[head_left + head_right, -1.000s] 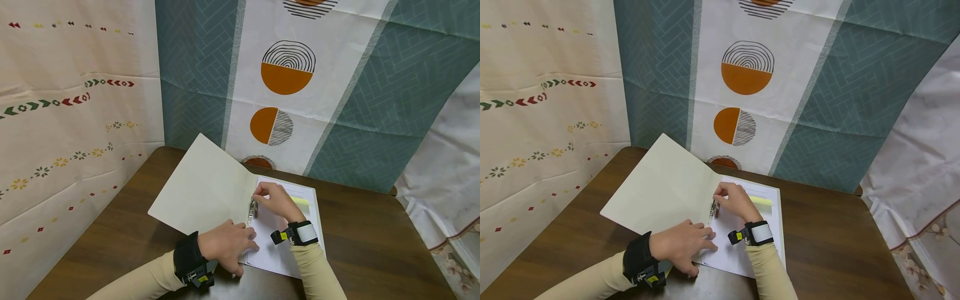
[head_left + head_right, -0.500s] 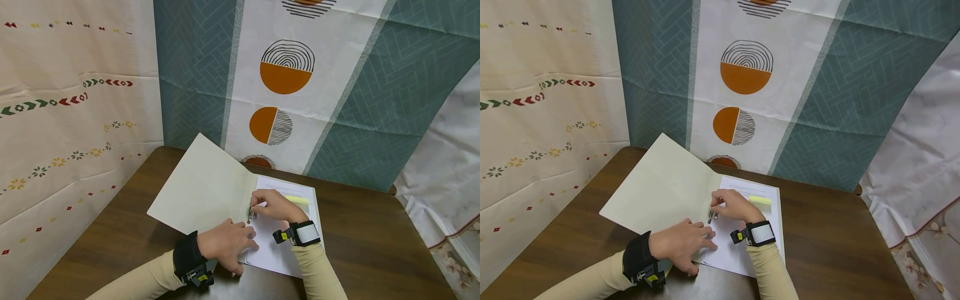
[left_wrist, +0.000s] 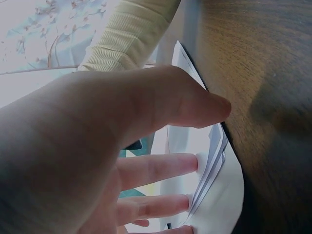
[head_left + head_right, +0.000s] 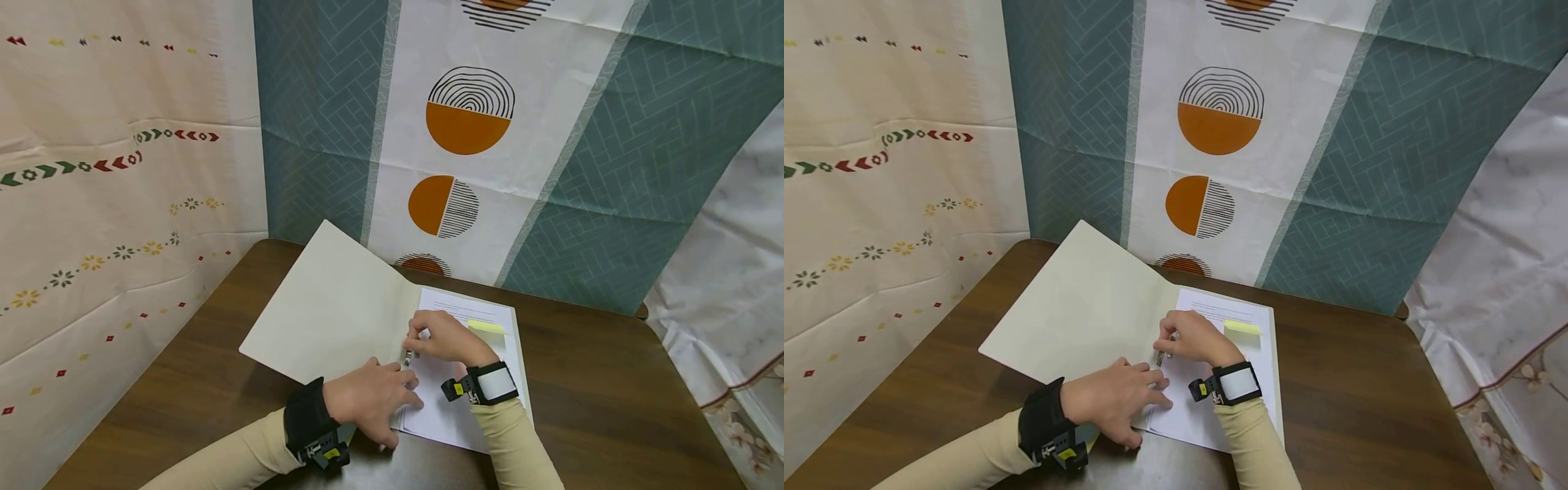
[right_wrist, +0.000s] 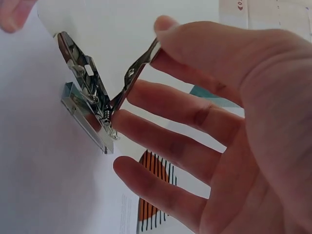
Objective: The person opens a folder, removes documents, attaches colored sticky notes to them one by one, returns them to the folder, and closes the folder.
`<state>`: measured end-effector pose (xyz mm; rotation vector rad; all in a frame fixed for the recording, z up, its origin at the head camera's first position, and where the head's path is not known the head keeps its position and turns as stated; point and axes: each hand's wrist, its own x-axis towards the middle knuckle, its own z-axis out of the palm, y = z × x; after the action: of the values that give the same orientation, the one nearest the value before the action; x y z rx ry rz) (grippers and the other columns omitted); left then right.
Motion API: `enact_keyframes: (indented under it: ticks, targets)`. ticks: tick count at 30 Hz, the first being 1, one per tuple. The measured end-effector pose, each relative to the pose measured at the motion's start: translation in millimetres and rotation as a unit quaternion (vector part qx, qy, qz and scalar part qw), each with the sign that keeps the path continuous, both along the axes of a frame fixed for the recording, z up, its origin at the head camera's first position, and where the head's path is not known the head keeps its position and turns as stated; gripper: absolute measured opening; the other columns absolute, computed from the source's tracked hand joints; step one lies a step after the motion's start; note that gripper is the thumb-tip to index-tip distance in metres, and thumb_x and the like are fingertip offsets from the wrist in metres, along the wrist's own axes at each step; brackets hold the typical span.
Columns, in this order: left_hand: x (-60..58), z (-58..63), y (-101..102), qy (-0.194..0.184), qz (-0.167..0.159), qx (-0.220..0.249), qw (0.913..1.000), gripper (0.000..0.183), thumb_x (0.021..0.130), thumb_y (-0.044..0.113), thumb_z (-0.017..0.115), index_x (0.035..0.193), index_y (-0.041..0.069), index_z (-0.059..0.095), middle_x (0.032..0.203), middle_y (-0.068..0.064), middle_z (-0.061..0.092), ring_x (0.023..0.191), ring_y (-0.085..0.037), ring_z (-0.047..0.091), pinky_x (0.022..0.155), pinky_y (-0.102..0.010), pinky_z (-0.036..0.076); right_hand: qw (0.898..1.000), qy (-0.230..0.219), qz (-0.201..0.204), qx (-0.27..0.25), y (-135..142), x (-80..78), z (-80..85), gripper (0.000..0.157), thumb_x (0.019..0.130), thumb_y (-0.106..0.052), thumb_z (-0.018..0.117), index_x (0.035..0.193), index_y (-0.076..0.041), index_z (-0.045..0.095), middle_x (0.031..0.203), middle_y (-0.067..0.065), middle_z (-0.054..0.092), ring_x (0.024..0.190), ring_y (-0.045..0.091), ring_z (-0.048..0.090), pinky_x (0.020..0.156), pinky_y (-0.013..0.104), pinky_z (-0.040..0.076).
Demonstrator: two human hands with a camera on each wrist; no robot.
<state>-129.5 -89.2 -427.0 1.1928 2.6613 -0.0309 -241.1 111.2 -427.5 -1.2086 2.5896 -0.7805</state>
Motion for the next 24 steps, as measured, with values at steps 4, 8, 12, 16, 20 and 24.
enact_keyframes:
  ticks: [4, 8, 12, 16, 20, 24]
  targets:
    - [-0.2, 0.7, 0.0, -0.005, 0.002, 0.000, 1.0000, 0.063, 0.086, 0.060, 0.089, 0.144, 0.043, 0.075, 0.153, 0.010, 0.067, 0.130, -0.012, 0.064, 0.088, -0.038, 0.054, 1.000, -0.021, -0.005, 0.002, 0.8, -0.6, -0.7, 0.019, 0.100, -0.017, 0.085, 0.082, -0.015, 0.079, 0.094, -0.002, 0.071, 0.084, 0.003, 0.058, 0.074, 0.021, 0.047]
    - [-0.7, 0.5, 0.5, -0.014, 0.001, 0.000, 0.9999, 0.063, 0.087, 0.059, 0.089, 0.145, 0.042, 0.074, 0.152, 0.009, 0.067, 0.130, -0.012, 0.064, 0.090, -0.039, 0.055, 0.999, -0.047, -0.003, 0.001, 1.5, -2.4, -4.8, 0.020, 0.098, -0.017, 0.087, 0.080, -0.013, 0.081, 0.096, -0.001, 0.071, 0.088, 0.008, 0.061, 0.077, 0.021, 0.049]
    - [-1.1, -1.0, 1.2, -0.017, -0.002, -0.001, 0.9999, 0.063, 0.088, 0.060, 0.088, 0.146, 0.042, 0.074, 0.153, 0.009, 0.066, 0.130, -0.012, 0.064, 0.090, -0.039, 0.055, 0.999, -0.042, 0.004, 0.004, 0.1, -2.6, -8.3, 0.025, 0.097, -0.015, 0.089, 0.075, -0.012, 0.078, 0.097, 0.000, 0.068, 0.093, 0.015, 0.063, 0.082, 0.022, 0.049]
    - [-0.6, -1.0, 1.3, -0.018, -0.002, -0.001, 0.9998, 0.064, 0.087, 0.059, 0.089, 0.147, 0.041, 0.073, 0.153, 0.009, 0.066, 0.131, -0.012, 0.064, 0.090, -0.038, 0.054, 1.000, -0.026, 0.007, 0.011, -1.5, -1.3, -10.8, 0.025, 0.096, -0.015, 0.089, 0.074, -0.012, 0.077, 0.097, -0.001, 0.067, 0.094, 0.015, 0.062, 0.085, 0.024, 0.049]
    - [-0.1, -0.2, 0.7, -0.020, -0.001, -0.002, 0.9998, 0.065, 0.087, 0.059, 0.089, 0.148, 0.042, 0.073, 0.153, 0.009, 0.065, 0.131, -0.012, 0.064, 0.090, -0.038, 0.053, 1.000, -0.018, -0.002, 0.016, -2.1, 0.8, -12.7, 0.024, 0.096, -0.016, 0.090, 0.074, -0.013, 0.079, 0.097, -0.003, 0.067, 0.093, 0.016, 0.062, 0.084, 0.024, 0.048]
    - [0.1, 0.4, -0.3, -0.018, -0.001, -0.004, 0.9998, 0.066, 0.087, 0.059, 0.089, 0.148, 0.042, 0.072, 0.154, 0.009, 0.065, 0.132, -0.012, 0.064, 0.090, -0.039, 0.054, 1.000, -0.011, -0.006, 0.010, -2.5, 3.8, -14.4, 0.019, 0.095, -0.015, 0.090, 0.078, -0.014, 0.081, 0.094, -0.003, 0.068, 0.088, 0.020, 0.063, 0.079, 0.022, 0.045]
